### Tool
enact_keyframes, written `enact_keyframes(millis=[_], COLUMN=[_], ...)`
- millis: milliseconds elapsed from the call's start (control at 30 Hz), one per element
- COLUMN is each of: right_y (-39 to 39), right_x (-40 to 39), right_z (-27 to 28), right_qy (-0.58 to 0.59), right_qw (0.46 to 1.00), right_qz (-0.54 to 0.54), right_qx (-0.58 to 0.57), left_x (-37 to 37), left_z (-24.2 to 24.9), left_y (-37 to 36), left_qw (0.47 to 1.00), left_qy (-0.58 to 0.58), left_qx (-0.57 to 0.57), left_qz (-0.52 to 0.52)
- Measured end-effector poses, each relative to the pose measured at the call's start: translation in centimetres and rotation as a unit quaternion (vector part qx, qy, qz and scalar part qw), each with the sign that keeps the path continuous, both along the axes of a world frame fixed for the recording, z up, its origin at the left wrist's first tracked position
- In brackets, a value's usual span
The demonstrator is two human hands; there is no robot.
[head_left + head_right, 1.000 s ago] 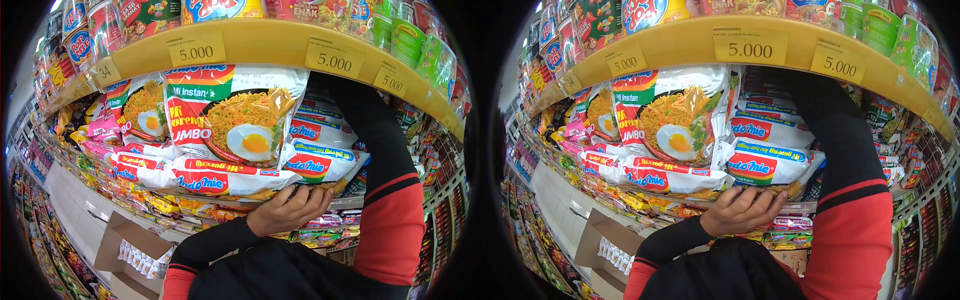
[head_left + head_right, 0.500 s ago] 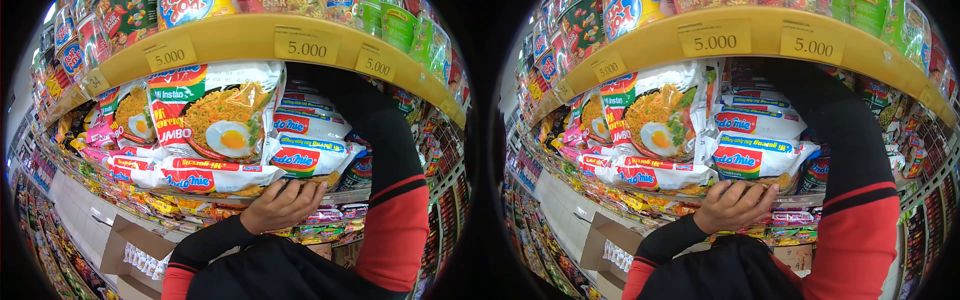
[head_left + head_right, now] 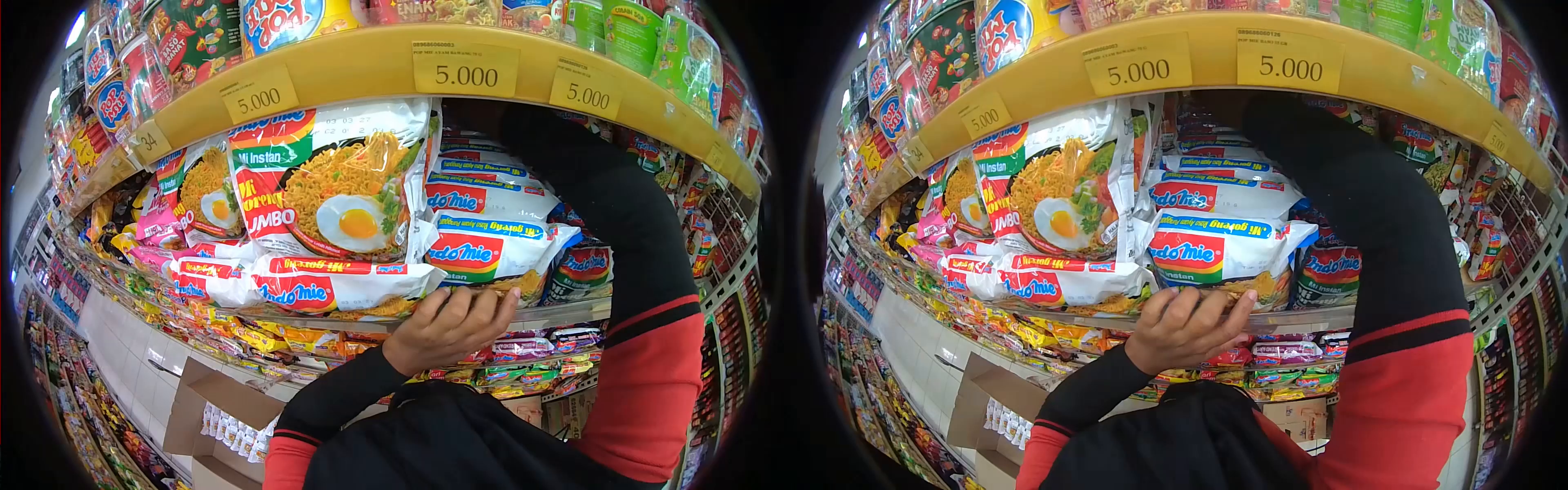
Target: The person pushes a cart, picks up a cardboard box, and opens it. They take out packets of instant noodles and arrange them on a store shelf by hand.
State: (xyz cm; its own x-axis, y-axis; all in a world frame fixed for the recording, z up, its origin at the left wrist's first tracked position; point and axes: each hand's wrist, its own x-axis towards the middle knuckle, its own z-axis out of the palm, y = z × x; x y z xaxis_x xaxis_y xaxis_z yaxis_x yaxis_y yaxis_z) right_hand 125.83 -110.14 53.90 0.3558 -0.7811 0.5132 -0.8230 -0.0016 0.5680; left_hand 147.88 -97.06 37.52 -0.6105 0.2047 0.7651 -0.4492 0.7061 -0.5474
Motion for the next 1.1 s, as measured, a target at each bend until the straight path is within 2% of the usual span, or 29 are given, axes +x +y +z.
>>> enact_keyframes(millis=[167,300,367,500,567,600,700,733,833,967,1033,1100], right_y=[1.6,3.8,5.6,9.4,9.9,10.9,14.0,14.2,16.0,18.4,21.4,24.4], right_x=[0.7,1.2,1.8,2.7,0.3,0.5,0.5,0.1,0.4,-0.6,0.1,1.1], right_z=[0.2,1.0,1.0,1.0,0.5,0.4,0.0,0.0,-0.3,-0.2,-0.5,-1.7], right_qy=[-0.007,-0.012,-0.007,-0.008,0.143,0.122,0.099,0.057,-0.008,0.036,0.049,0.059], right_qw=[1.0,1.0,1.0,0.998,0.979,0.973,0.978,0.987,0.988,0.957,0.96,0.952], right_qz=[0.008,0.026,0.029,-0.038,0.135,0.177,0.157,0.141,0.136,0.251,0.239,0.248], right_qx=[-0.009,-0.01,-0.004,0.044,-0.054,-0.083,-0.097,-0.056,-0.067,-0.14,-0.139,-0.171], left_x=[-0.1,0.1,-0.1,-0.2,-0.3,-0.4,-0.3,-0.2,0.2,0.9,1.5,2.6], left_z=[0.0,1.2,1.6,2.4,2.4,2.5,2.4,2.4,2.8,3.0,2.8,3.0], left_y=[0.3,1.0,1.7,3.1,3.4,3.6,3.6,3.7,3.9,4.2,4.3,5.5], left_qw=[1.0,0.995,0.989,0.981,0.979,0.975,0.969,0.967,0.958,0.951,0.951,0.941], left_qy=[0.001,-0.024,-0.022,-0.05,-0.053,-0.051,-0.05,-0.048,-0.05,-0.065,-0.077,-0.109], left_qx=[0.025,0.093,0.143,0.184,0.192,0.214,0.241,0.25,0.279,0.3,0.29,0.319], left_qz=[0.005,-0.042,-0.023,0.029,0.034,0.023,0.004,-0.008,-0.034,-0.041,-0.069,-0.042])
